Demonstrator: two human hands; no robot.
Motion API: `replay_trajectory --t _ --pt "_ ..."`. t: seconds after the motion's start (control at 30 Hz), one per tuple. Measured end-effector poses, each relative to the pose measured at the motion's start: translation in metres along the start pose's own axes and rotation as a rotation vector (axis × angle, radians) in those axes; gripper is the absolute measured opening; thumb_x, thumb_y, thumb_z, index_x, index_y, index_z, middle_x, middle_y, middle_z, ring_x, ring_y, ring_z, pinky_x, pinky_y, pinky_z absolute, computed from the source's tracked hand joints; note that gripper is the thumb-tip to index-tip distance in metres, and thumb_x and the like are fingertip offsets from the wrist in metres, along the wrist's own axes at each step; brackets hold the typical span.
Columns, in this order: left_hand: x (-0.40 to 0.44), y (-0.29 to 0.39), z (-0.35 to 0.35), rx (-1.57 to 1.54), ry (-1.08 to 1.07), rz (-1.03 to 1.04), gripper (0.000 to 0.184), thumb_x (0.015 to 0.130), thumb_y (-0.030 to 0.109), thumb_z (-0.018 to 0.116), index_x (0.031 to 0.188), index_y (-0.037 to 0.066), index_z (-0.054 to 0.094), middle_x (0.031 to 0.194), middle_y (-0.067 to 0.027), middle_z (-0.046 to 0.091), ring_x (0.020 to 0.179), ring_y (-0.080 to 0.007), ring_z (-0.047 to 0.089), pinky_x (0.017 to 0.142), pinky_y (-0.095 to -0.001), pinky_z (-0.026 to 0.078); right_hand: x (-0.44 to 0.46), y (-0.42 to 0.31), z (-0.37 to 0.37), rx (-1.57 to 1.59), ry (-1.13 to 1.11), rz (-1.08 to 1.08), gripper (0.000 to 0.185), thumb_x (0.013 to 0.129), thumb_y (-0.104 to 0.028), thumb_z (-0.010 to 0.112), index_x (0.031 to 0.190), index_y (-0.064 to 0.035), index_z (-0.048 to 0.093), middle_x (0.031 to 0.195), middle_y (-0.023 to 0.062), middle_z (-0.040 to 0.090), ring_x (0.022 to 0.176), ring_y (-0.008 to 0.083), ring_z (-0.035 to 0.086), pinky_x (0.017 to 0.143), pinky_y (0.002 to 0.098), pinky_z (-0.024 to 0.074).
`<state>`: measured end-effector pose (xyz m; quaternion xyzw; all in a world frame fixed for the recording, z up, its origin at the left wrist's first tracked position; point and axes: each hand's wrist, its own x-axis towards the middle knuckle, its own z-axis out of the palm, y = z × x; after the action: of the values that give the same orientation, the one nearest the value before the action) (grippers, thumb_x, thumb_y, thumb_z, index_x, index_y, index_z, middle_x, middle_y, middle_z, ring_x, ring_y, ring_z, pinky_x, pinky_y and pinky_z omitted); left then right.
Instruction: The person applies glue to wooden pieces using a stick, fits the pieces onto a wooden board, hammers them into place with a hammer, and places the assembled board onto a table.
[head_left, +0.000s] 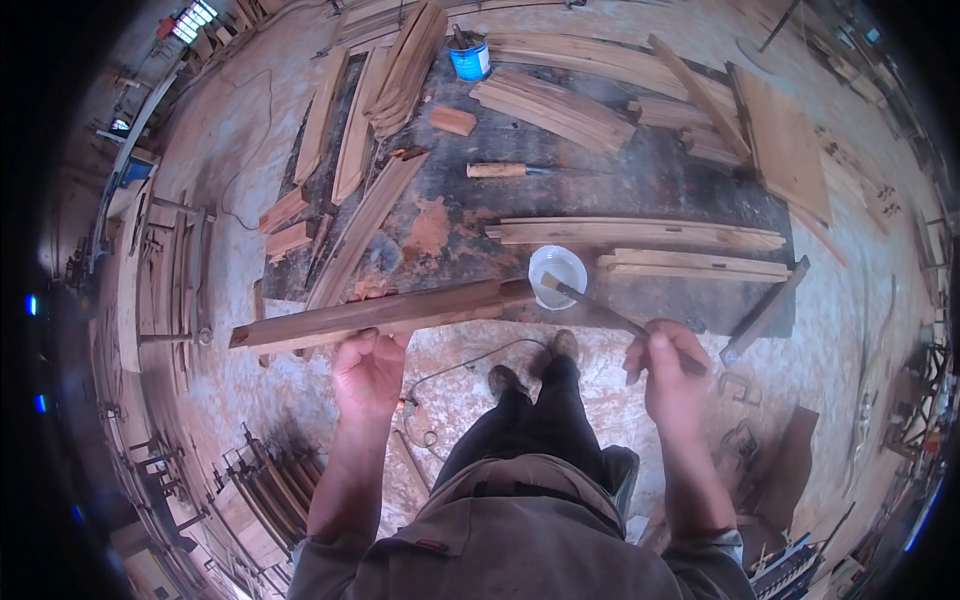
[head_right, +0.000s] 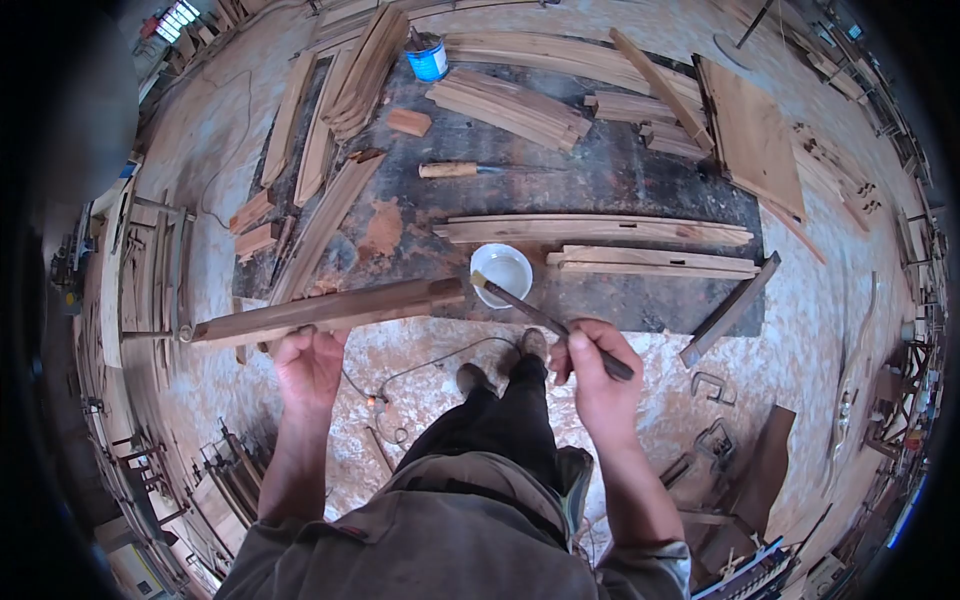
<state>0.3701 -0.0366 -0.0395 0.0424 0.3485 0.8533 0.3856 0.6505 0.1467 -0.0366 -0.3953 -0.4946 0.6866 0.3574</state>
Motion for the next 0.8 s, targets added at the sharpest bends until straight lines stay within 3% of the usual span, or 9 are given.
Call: replay_trajectory --t 0.17,0.23,0.4,0.53,0.67,0.77,0.8 --pt "0.005 -0.009 -0.014 0.088 0.137 0.049 0.030 0.089 0.007 0.064 0.118 0.011 0.058 0.114 -0.0025 0.065 0.112 -0.0196 0.062 0.100 -0.0463 0.050 -0.019 -0.004 -0.007 0.148 -0.131 -0.213 0.032 0.099 -0.025 0.054 0.102 0.0074 0.058 0.080 0.0189 0.062 0.065 0.0202 0.059 0.059 0.0311 0.0489" --pt "0.007 -0.014 -0.010 0.098 0.208 0.070 0.023 0.094 0.013 0.062 0.116 0.011 0.057 0.106 -0.0017 0.066 0.100 -0.0158 0.065 0.090 -0.0415 0.056 -0.024 -0.004 -0.003 0.142 -0.187 -0.272 0.032 0.099 -0.024 0.054 0.101 0.0072 0.058 0.083 0.0188 0.062 0.067 0.0202 0.060 0.060 0.0309 0.0489" --pt "0.009 -0.022 -0.016 0.134 0.358 0.029 0.024 0.094 0.017 0.064 0.115 0.008 0.056 0.101 -0.0042 0.064 0.088 -0.0135 0.064 0.082 -0.0358 0.060 -0.029 0.005 0.004 0.080 -0.214 -0.240 0.025 0.098 -0.017 0.055 0.104 0.0070 0.059 0.091 0.0174 0.060 0.070 0.0194 0.059 0.063 0.0303 0.0494" --pt "0.005 -0.025 -0.014 0.151 0.404 0.011 0.028 0.092 0.016 0.067 0.115 0.006 0.054 0.102 -0.0060 0.062 0.086 -0.0155 0.064 0.083 -0.0354 0.060 -0.023 0.010 0.012 0.118 -0.206 -0.272 0.020 0.095 -0.012 0.058 0.103 0.0067 0.061 0.093 0.0166 0.060 0.071 0.0185 0.060 0.064 0.0298 0.0499" --pt "-0.001 -0.029 -0.010 0.155 0.439 0.000 0.031 0.091 0.017 0.069 0.115 0.006 0.054 0.103 -0.0058 0.061 0.087 -0.0160 0.063 0.083 -0.0342 0.060 -0.021 0.014 0.016 -0.156 -0.215 -0.197 0.013 0.088 0.000 0.062 0.101 0.0044 0.064 0.096 0.0138 0.062 0.080 0.0211 0.063 0.070 0.0316 0.0517" --pt "-0.002 -0.031 -0.009 0.142 0.445 0.001 0.032 0.090 0.019 0.069 0.116 0.008 0.054 0.103 -0.0046 0.061 0.087 -0.0153 0.062 0.084 -0.0341 0.059 -0.016 0.019 0.021 -0.448 -0.361 -0.527 0.015 0.088 -0.004 0.063 0.100 0.0053 0.061 0.096 0.0148 0.060 0.080 0.0238 0.060 0.070 0.0316 0.0487" --pt "-0.003 -0.031 -0.008 0.140 0.442 0.003 0.032 0.090 0.019 0.070 0.116 0.008 0.055 0.103 -0.0042 0.061 0.087 -0.0150 0.061 0.084 -0.0342 0.059 -0.019 0.013 0.027 -0.424 -0.381 -0.485 0.018 0.082 0.001 0.066 0.099 0.0044 0.062 0.098 0.0154 0.061 0.086 0.0267 0.061 0.073 0.0323 0.0488"
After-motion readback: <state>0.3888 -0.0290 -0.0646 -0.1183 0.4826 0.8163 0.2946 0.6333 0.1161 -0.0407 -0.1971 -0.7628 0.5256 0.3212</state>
